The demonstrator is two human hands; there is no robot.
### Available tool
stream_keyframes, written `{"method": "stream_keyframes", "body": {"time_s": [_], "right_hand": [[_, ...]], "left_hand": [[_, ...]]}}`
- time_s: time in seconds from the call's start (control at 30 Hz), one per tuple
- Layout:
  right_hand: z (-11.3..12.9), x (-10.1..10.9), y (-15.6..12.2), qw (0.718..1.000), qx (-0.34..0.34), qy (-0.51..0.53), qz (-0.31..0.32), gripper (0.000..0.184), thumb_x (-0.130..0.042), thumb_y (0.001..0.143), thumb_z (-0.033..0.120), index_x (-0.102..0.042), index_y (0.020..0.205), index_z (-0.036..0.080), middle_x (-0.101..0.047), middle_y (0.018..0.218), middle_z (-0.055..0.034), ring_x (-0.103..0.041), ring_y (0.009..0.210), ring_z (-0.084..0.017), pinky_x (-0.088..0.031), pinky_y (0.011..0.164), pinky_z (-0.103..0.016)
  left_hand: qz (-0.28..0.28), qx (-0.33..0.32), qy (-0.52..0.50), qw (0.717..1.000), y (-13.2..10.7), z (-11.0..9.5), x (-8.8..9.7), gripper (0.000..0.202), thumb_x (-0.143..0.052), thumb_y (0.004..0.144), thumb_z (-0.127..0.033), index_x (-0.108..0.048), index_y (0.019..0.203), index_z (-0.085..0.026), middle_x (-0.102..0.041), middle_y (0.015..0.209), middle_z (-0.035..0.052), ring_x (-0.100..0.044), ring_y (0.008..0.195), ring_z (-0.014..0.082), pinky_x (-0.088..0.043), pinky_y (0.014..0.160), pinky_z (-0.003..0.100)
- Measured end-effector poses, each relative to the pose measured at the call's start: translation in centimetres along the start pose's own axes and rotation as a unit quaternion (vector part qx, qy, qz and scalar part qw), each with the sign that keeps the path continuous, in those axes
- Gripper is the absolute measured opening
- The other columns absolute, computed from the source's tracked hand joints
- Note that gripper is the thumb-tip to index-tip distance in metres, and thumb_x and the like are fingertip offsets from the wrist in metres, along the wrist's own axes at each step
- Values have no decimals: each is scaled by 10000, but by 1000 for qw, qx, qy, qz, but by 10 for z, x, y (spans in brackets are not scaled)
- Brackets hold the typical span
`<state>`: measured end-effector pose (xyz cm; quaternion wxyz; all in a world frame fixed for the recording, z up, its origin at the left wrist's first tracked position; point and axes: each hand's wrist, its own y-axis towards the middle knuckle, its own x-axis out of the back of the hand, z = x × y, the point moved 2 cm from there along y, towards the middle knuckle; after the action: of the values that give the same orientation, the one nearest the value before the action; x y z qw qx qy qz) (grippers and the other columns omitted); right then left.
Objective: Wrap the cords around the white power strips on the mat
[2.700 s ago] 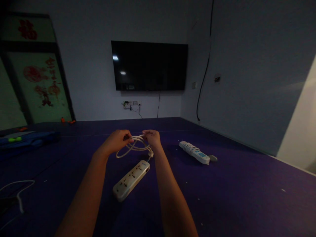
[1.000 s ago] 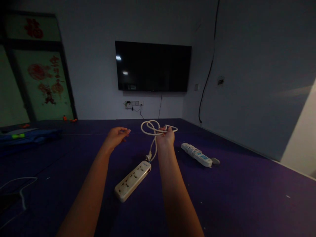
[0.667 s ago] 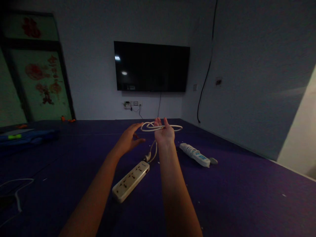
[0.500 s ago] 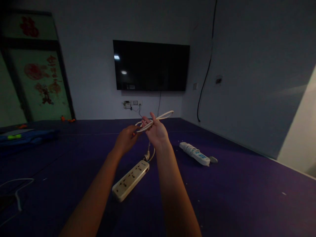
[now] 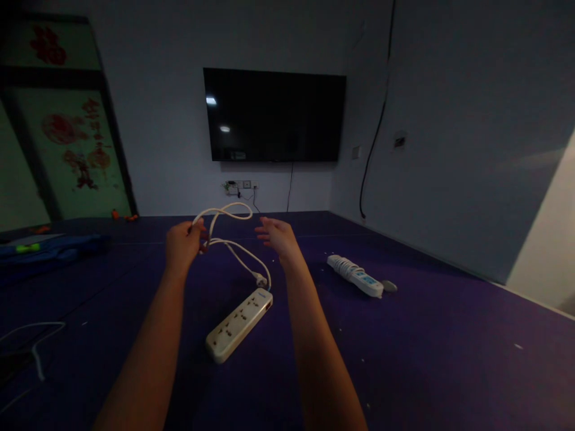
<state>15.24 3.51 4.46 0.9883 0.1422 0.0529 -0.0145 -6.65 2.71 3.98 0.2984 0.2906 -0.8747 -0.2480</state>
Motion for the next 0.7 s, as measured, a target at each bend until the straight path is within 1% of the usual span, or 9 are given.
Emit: {"method": "stream_keyframes", "body": {"time_s": [0.1,0.2,0.27,0.3,0.37,0.43,0.57,0.63,0.7], "right_hand": [[-14,4,12,999,6,-44,-6,209,-567,859,297,-663,969,147,-716,769,-78,-622,582,-112,-444,518,-196],[-38,3,28,989,15,-146,7,237,-551,860,300,-683,973,139,-720,792,-87,-638,606,-125,-459,536,-207],[-58,0,36,964,17,-265,19,246,-527,863,272,-694,995,150,-724,848,-76,-666,714,-146,-490,620,-226],[-69,-1,39,954,14,-298,20,228,-556,834,240,-704,983,152,-725,864,-72,-673,795,-167,-496,680,-239],[-90,-4,42,940,10,-340,22,216,-647,741,186,-724,942,167,-727,912,-60,-654,953,-206,-476,800,-255],[-109,-6,42,930,3,-367,26,258,-701,660,142,-737,913,176,-726,951,-62,-635,1017,-225,-447,856,-251],[-133,-5,40,914,-22,-404,25,282,-707,625,104,-741,891,188,-725,967,-70,-650,979,-212,-448,796,-215],[-138,-1,42,910,-39,-413,8,183,-683,664,124,-738,835,160,-726,928,-98,-660,936,-214,-450,732,-211],[-140,4,46,909,-58,-414,-11,93,-655,724,189,-721,740,126,-722,833,-125,-674,849,-211,-444,655,-209]], "left_hand": [[-29,28,-58,997,4,11,1,345,-413,859,-451,-565,710,-179,-662,651,46,-567,416,132,-401,464,247],[-25,42,-81,995,6,18,1,338,-408,857,-453,-534,699,-183,-643,619,32,-560,385,127,-382,425,239],[-15,45,-82,996,8,21,0,337,-404,858,-452,-530,702,-181,-639,618,28,-558,379,123,-376,415,235],[-10,44,-77,996,8,21,1,339,-404,857,-453,-532,703,-179,-641,624,27,-555,377,120,-377,415,234],[1,37,-62,997,8,20,1,340,-411,853,-452,-535,699,-176,-649,640,30,-546,374,115,-382,420,234],[9,28,-46,998,6,17,2,333,-419,849,-447,-536,694,-176,-653,647,30,-542,377,115,-388,427,236],[14,2,-18,1000,3,10,3,320,-421,851,-422,-547,684,-180,-628,603,14,-545,400,116,-394,452,232],[13,-10,-12,1000,3,10,3,314,-429,849,-414,-550,675,-181,-614,583,8,-547,410,116,-395,461,229],[10,-9,-33,999,5,12,3,314,-435,844,-421,-544,672,-181,-604,569,4,-544,406,117,-395,452,228]]}}
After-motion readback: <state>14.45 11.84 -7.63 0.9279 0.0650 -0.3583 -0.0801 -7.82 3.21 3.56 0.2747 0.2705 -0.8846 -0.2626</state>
